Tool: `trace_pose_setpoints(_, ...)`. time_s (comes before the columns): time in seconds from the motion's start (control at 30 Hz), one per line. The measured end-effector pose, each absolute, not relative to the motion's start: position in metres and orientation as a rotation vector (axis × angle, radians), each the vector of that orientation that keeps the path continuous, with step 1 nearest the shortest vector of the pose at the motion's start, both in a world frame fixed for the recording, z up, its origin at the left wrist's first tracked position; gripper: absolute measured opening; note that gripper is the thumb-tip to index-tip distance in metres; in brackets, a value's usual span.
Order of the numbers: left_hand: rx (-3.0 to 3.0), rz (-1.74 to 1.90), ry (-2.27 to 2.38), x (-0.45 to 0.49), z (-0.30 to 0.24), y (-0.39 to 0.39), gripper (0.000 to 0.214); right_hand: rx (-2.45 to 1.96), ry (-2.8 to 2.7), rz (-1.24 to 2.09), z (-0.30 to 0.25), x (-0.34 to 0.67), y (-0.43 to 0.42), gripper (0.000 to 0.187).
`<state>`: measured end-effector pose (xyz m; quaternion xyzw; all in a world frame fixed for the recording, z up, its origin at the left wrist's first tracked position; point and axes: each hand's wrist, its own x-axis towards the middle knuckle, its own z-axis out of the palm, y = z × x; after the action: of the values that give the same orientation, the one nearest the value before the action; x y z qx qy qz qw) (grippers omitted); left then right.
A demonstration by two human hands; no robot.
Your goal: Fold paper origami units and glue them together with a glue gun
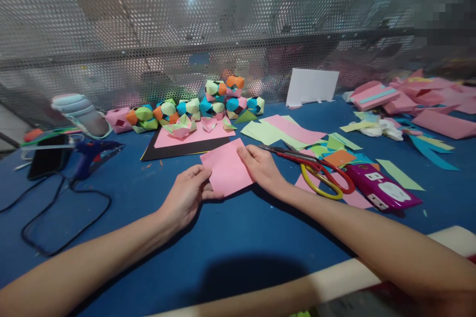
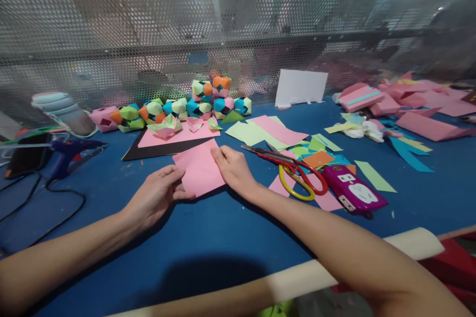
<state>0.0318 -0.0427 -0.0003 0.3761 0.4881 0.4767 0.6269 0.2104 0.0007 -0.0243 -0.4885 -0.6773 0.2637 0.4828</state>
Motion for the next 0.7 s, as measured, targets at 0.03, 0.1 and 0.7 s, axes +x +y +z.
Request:
trace_pose_setpoints(0.03,0.903,1.076,1.139,0.031,-0.001,-0.041,0.014,-1.188,-1.661,0.605,-0.025,0.21,0.001,0.043)
trace_pose_setpoints(0.1,0.994,1.051,1.165,0.03,-0.003,-0.038,0.014,-1.199,-1.674,0.566,-0.027,0.209,0.002,0.041)
trace_pose_setpoints(0.7,1.255,0.895,1.312,0.022,-0.015,-0.017,0.009,-1.159,-2.24,-0.053,-0.039,0.206,0.002,0.037)
